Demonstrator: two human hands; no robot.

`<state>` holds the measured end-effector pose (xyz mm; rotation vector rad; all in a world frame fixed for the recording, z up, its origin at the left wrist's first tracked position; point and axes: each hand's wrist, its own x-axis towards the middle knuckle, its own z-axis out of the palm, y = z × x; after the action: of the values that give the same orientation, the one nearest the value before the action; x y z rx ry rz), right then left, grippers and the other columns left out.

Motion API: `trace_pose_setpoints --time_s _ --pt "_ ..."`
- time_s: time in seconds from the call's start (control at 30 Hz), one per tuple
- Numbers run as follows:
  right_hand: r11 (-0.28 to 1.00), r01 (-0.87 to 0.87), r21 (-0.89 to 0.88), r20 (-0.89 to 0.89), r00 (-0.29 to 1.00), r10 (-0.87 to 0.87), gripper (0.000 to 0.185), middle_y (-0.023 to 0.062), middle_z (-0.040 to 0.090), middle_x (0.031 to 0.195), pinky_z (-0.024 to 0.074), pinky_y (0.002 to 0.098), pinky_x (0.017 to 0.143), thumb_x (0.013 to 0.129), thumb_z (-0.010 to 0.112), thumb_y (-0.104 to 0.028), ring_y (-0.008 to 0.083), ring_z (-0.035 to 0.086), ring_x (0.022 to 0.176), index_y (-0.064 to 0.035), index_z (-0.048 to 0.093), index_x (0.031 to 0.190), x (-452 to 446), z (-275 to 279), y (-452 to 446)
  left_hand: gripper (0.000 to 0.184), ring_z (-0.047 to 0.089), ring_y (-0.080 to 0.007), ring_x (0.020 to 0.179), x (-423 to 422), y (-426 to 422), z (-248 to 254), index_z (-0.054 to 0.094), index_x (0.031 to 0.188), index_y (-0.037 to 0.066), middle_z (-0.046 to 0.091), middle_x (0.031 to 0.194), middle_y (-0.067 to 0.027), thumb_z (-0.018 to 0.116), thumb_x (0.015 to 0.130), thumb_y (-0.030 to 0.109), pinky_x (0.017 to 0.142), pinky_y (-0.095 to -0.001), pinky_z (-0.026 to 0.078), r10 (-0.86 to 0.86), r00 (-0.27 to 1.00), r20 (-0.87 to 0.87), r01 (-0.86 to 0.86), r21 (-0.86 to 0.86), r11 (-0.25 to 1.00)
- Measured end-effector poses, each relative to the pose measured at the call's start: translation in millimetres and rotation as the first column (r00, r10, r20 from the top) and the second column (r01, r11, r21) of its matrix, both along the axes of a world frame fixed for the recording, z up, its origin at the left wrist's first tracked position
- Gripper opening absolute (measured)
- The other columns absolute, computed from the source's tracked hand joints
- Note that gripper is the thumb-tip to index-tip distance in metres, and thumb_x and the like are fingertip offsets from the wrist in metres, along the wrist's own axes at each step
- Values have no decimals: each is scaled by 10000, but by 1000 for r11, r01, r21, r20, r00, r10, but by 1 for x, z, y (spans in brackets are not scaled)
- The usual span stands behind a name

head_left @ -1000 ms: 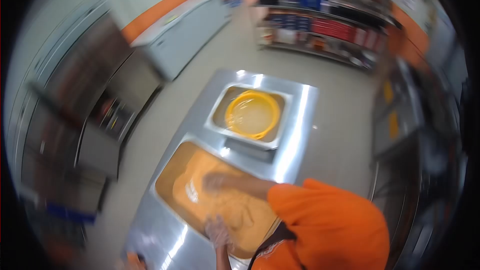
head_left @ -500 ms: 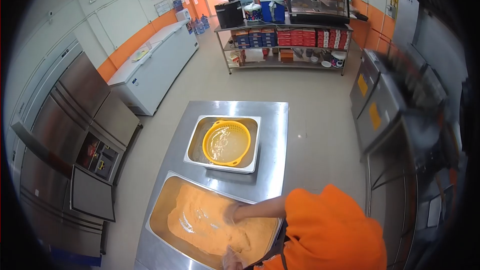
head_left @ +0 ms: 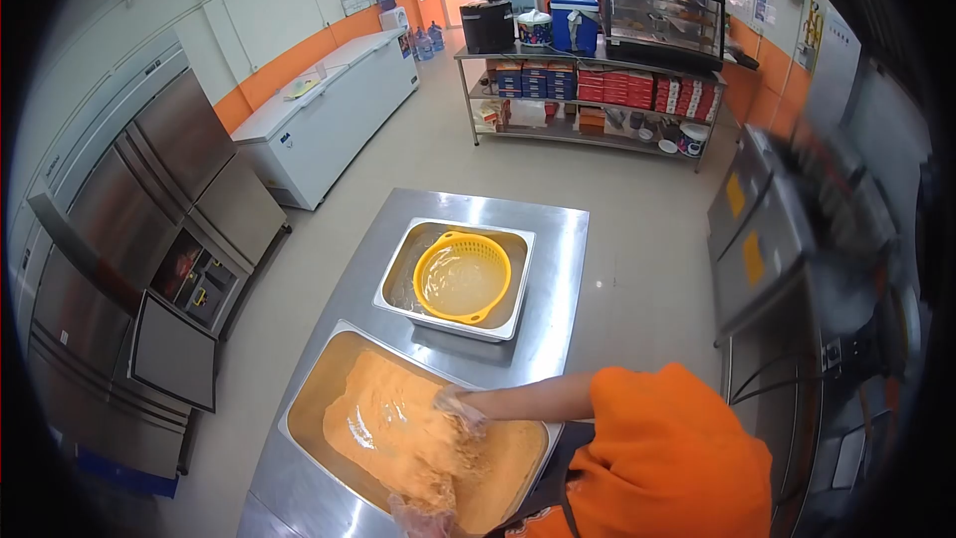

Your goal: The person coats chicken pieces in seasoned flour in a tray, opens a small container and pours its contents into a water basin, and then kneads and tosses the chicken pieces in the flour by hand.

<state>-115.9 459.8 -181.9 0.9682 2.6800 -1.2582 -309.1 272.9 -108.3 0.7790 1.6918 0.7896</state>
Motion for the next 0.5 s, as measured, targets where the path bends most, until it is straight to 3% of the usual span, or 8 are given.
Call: trace_pose_setpoints --time_s 0.07,0.13,0.2,0.3,0.43,0.5 --pt "974 -174 146 388 916 105 204 40 590 960 467 347 698 896 534 -195 157 540 862 -48 596 1024 -4 -9 -5 473 556 -301 942 6 -10 -10 482 1228 26 562 1046 -171 535 905 366 787 -396 492 -5 1000 25 6 -27 1000" --pt "834 -482 270 757 641 126 210 22 585 973 471 315 679 924 514 -189 133 533 859 -43 583 1058 -3 -23 -32 469 557 -295 930 20 -18 -19 483 1226 30 563 1036 -163 538 904 367 781 -393 493 -23 997 75 28 -59 998" --pt "927 -351 135 573 791 216 184 25 581 940 465 328 654 915 518 -190 140 533 827 -44 577 1011 1 -37 -69 466 558 -289 918 33 -20 -24 484 1223 35 563 1026 -156 541 902 368 776 -391 494 -25 992 127 36 -82 996" --pt "984 -180 12 207 963 173 158 29 574 890 455 348 618 901 523 -190 150 534 779 -45 568 940 -11 -64 -108 462 560 -280 899 47 -20 -25 486 1220 42 564 1011 -145 546 901 370 768 -387 496 -30 983 182 48 -98 994" --pt "971 106 -212 -188 971 -147 153 35 565 823 442 375 569 883 530 -192 164 535 715 -45 556 846 -32 -64 -91 456 563 -268 875 36 -14 -17 489 1215 51 566 990 -130 552 898 372 758 -381 499 19 984 179 -7 -64 998" --pt "932 233 -279 -265 914 -308 165 37 560 789 435 388 544 874 534 -192 171 535 683 -46 551 799 -28 -16 -61 453 564 -262 863 18 -11 -9 490 1213 55 566 980 -123 555 897 373 752 -378 500 102 981 168 -94 -59 994"
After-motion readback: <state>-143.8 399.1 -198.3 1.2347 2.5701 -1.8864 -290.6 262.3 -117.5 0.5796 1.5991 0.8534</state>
